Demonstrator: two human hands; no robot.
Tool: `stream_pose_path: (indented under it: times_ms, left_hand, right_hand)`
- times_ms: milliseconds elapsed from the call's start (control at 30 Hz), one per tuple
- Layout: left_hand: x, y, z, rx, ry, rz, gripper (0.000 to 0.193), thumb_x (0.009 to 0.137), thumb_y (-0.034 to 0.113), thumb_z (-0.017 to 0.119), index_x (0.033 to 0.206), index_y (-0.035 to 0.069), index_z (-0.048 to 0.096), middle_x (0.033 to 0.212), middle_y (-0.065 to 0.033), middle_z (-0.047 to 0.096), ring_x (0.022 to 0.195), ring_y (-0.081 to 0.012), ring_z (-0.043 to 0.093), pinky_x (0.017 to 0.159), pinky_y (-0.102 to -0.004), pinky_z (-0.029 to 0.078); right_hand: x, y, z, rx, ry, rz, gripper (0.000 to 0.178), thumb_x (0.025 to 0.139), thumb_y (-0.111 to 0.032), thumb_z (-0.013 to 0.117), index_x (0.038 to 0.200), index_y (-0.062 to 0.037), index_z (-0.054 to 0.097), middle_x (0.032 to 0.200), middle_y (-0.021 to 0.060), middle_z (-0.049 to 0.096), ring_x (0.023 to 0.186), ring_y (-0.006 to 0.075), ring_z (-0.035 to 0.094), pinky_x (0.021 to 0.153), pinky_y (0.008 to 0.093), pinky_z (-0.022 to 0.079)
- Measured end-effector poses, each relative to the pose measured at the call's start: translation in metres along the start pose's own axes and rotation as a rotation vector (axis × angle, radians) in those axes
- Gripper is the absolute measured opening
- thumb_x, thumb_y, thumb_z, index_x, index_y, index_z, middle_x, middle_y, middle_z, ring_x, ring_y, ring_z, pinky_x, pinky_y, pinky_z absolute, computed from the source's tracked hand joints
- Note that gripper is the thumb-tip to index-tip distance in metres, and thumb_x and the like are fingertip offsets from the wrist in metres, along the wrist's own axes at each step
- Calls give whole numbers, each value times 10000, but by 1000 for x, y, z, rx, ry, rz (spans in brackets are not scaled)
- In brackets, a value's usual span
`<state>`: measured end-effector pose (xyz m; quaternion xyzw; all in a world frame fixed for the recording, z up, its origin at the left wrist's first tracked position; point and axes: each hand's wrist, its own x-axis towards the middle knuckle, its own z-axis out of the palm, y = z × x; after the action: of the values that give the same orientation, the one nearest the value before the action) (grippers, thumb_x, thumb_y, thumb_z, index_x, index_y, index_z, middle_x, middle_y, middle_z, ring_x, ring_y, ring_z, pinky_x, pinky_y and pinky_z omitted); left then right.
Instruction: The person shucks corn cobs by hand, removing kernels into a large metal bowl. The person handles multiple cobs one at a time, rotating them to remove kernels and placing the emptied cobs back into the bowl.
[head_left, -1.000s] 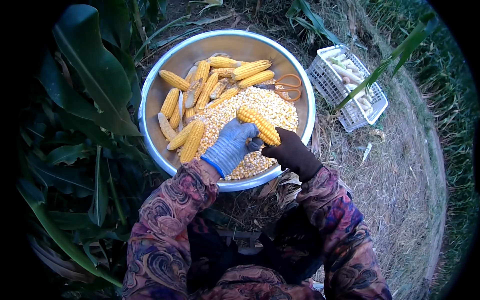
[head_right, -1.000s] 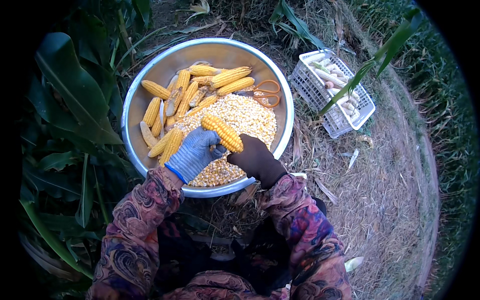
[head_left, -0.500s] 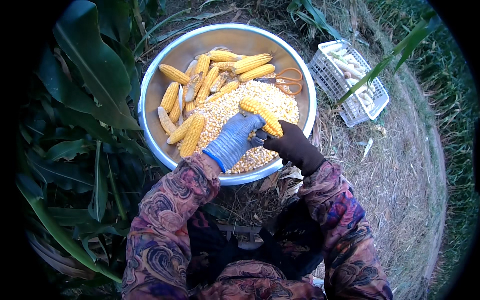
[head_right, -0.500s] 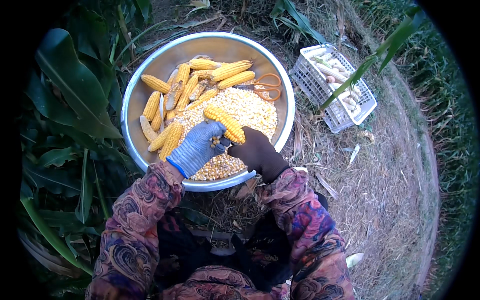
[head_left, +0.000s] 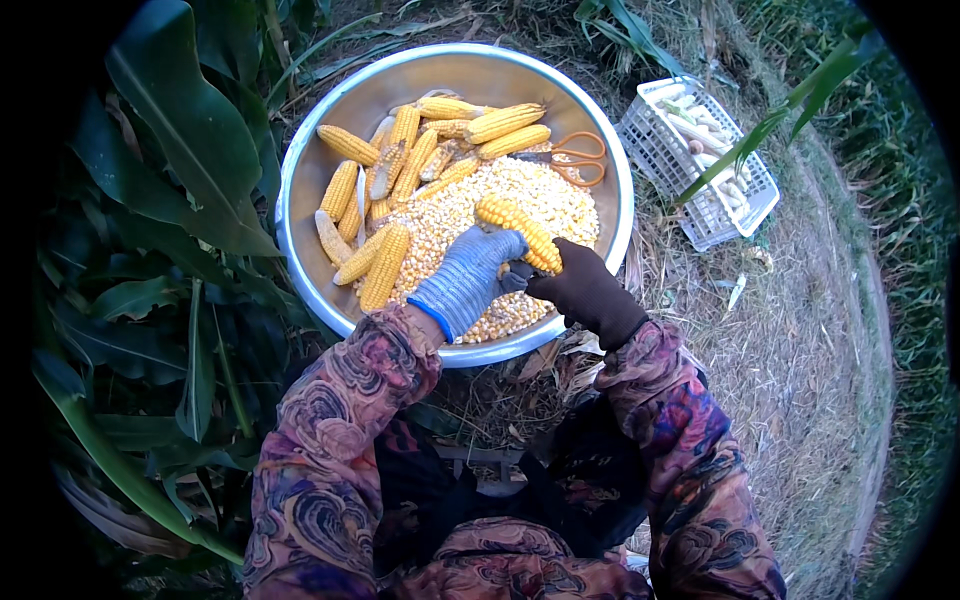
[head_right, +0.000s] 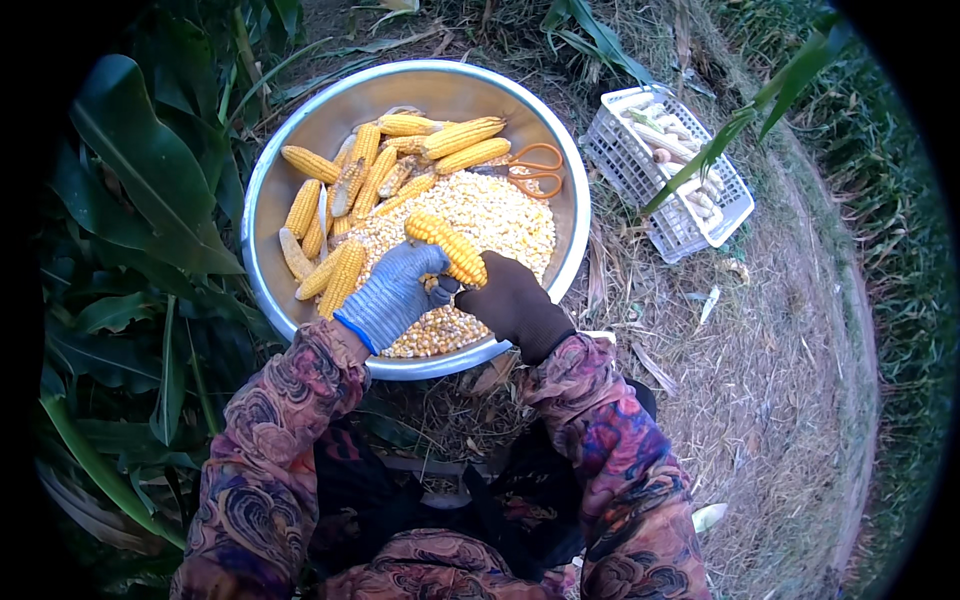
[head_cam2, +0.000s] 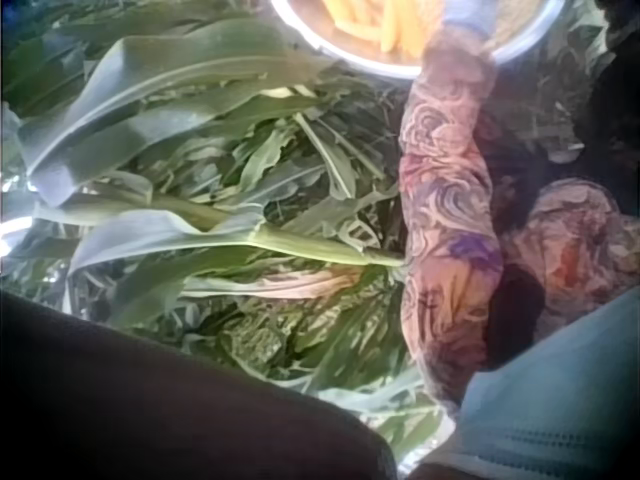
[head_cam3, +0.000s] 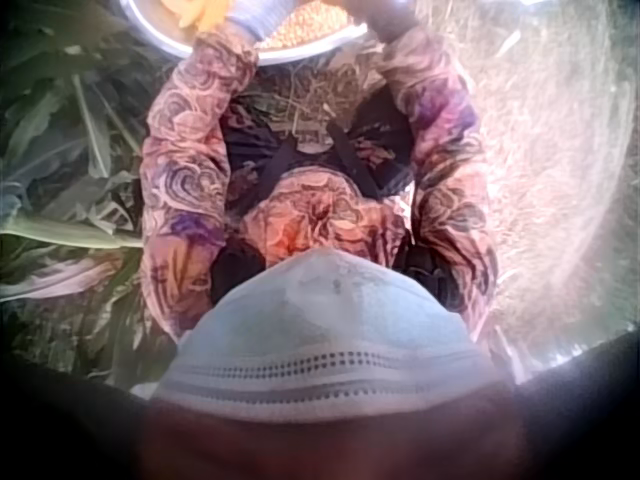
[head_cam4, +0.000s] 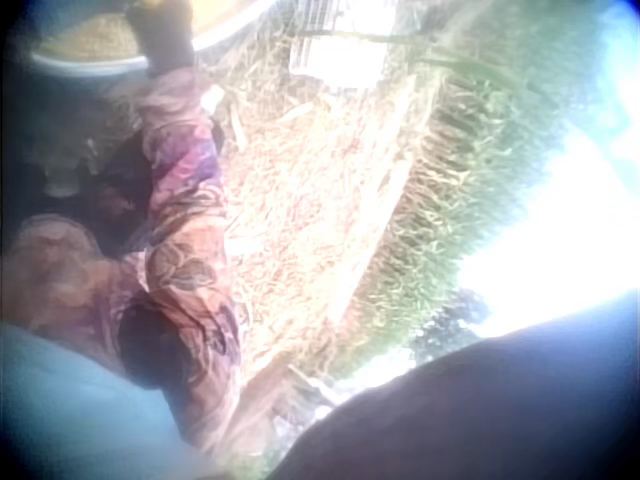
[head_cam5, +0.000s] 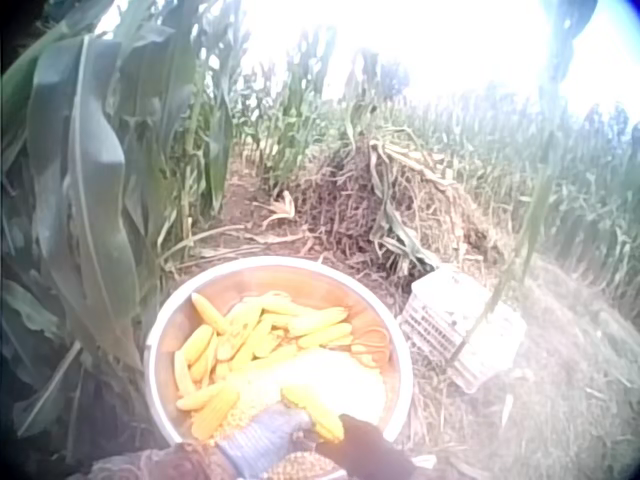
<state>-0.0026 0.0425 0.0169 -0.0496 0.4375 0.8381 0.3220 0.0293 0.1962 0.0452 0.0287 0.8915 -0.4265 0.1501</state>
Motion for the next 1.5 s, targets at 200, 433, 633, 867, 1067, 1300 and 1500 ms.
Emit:
stream_pose_path:
  times_ms: [200,433,633,867,1067,1300,1500]
  left_hand:
    - [6,-8,-8,33,-36,83,219,816,90,499,1014,0,517,866,-74,574,709,-129,558,586,-215,469]
    - [0,-4,4,78,-4,24,208,817,89,496,1003,1,522,851,-81,567,704,-134,549,583,-223,467]
    - [4,-7,-6,96,-2,30,213,807,97,522,998,2,525,857,-74,565,718,-128,545,593,-222,461]
    - [-3,-6,1,104,-17,42,246,787,102,546,1012,7,519,879,-71,565,765,-133,555,630,-242,468]
    - [2,-6,1,293,92,19,265,773,90,553,1017,-5,511,891,-80,570,799,-151,570,630,-257,478]
    - [-5,-6,6,110,-16,90,265,763,73,547,1011,-9,502,861,-88,578,727,-158,582,594,-260,483]
    - [6,-16,-1,222,-1,50,295,748,94,555,1024,4,506,868,-90,574,721,-165,582,594,-259,477]
  right_hand:
    - [1,-4,-1,38,-32,29,348,683,-152,674,966,-3,538,654,78,550,475,136,528,384,280,440]
    - [12,30,9,-274,193,-274,351,682,-149,670,967,-1,527,649,89,546,475,143,533,385,281,441]
    - [7,3,1,-20,-6,64,376,678,-183,683,960,6,524,641,96,543,477,153,536,387,289,438]
    - [2,2,5,-222,97,-62,457,659,-290,687,919,54,536,877,258,586,872,393,573,749,403,450]
    - [12,18,9,-89,58,-91,375,687,-210,687,937,15,520,673,115,542,480,163,536,376,285,431]
    - [5,8,4,-134,99,-64,370,686,-199,682,926,24,511,681,116,544,490,169,543,370,289,430]
    - [11,26,13,-340,162,-187,435,679,-246,700,945,36,501,755,151,580,528,201,578,392,304,451]
